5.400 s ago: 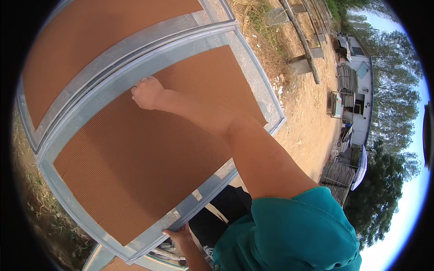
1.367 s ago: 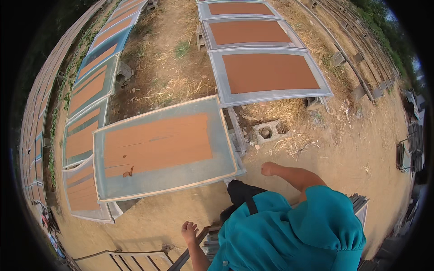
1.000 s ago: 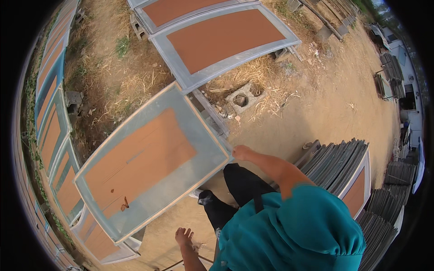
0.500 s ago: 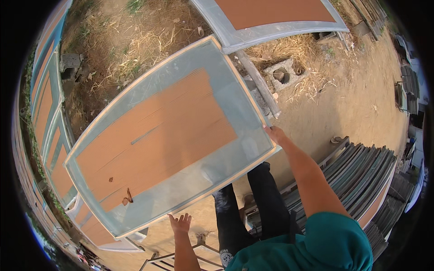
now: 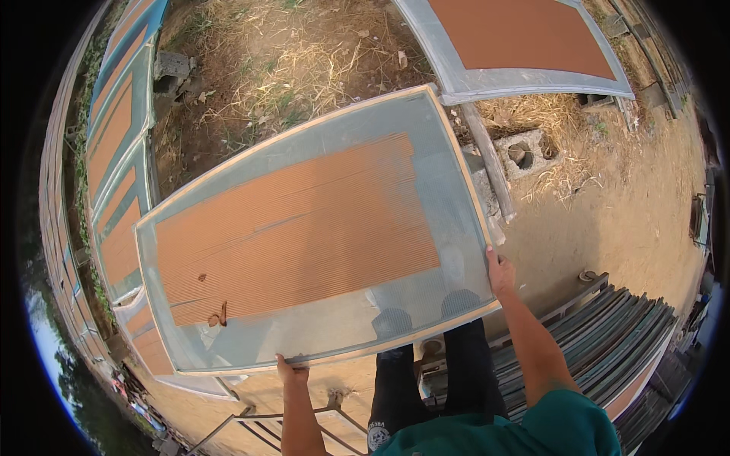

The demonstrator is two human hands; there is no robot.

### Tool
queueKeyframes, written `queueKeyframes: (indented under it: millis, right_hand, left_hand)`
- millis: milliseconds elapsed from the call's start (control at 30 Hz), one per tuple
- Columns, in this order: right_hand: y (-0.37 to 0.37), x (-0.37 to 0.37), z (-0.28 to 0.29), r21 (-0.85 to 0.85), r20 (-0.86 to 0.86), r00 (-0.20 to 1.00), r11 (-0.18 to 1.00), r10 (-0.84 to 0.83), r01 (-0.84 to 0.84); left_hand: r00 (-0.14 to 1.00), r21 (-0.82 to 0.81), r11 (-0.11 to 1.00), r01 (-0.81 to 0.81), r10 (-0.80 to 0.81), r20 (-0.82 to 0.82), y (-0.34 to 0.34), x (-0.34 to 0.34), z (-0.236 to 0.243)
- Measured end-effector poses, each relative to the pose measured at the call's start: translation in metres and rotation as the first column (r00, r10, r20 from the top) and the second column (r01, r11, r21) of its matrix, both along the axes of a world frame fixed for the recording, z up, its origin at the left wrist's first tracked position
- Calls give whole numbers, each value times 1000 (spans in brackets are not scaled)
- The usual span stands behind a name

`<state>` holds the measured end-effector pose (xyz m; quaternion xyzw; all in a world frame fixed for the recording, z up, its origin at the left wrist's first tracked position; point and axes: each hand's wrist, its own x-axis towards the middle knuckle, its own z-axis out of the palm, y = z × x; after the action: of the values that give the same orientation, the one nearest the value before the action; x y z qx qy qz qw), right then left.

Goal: The person repeatedly picks up large rectangular trays with brown mesh centers from a stack and places them onto a long, inclined drying rack. The person walks back and forth between the stack and the rack, filling the rack with trays one by one.

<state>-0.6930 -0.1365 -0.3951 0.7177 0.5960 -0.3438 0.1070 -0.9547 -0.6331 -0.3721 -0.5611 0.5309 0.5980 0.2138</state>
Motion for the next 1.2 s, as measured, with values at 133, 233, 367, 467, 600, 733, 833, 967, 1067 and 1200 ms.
queueKeyframes:
  millis: [133, 233, 367, 467, 600, 733, 833, 967, 1067, 1200]
  right_hand:
    - [-21, 8, 31, 98, -265, 956, 983, -122, 152]
    - [-24, 6, 64, 16, -371, 891, 958, -261, 288]
    - [-18, -4, 118, -6, -496, 820, 945, -287, 327]
    - [-10, -9, 163, 63, -498, 829, 943, -254, 327]
    - [23, -20, 221, 116, -440, 888, 972, -134, 205]
    - [55, -52, 273, 134, -608, 794, 988, 19, 78]
    - [87, -80, 274, 228, -611, 767, 971, 198, -69]
    - [69, -164, 310, 298, -681, 655, 941, 328, -161]
    - [38, -224, 331, 305, -646, 619, 894, 447, -327]
    - [-34, -317, 335, 350, -670, 513, 837, 538, -420]
  left_hand:
    - [969, -200, 969, -143, 96, -226, 31, -9, 47]
    - [915, -256, 909, -330, 241, -324, 61, -21, 104]
    - [876, -249, 886, -390, 274, -398, 48, -10, 140]
    - [845, -198, 887, -417, 298, -444, 44, 12, 166]
    - [837, -198, 874, -444, 327, -438, 45, 49, 207]
    - [772, -33, 836, -548, 490, -405, 46, 93, 234]
    - [707, 109, 798, -593, 580, -405, 36, 122, 229]
    - [604, 279, 730, -624, 677, -420, 28, 132, 230]
    - [529, 333, 677, -656, 728, -436, -2, 126, 221]
    - [433, 329, 602, -727, 775, -460, -61, 97, 186]
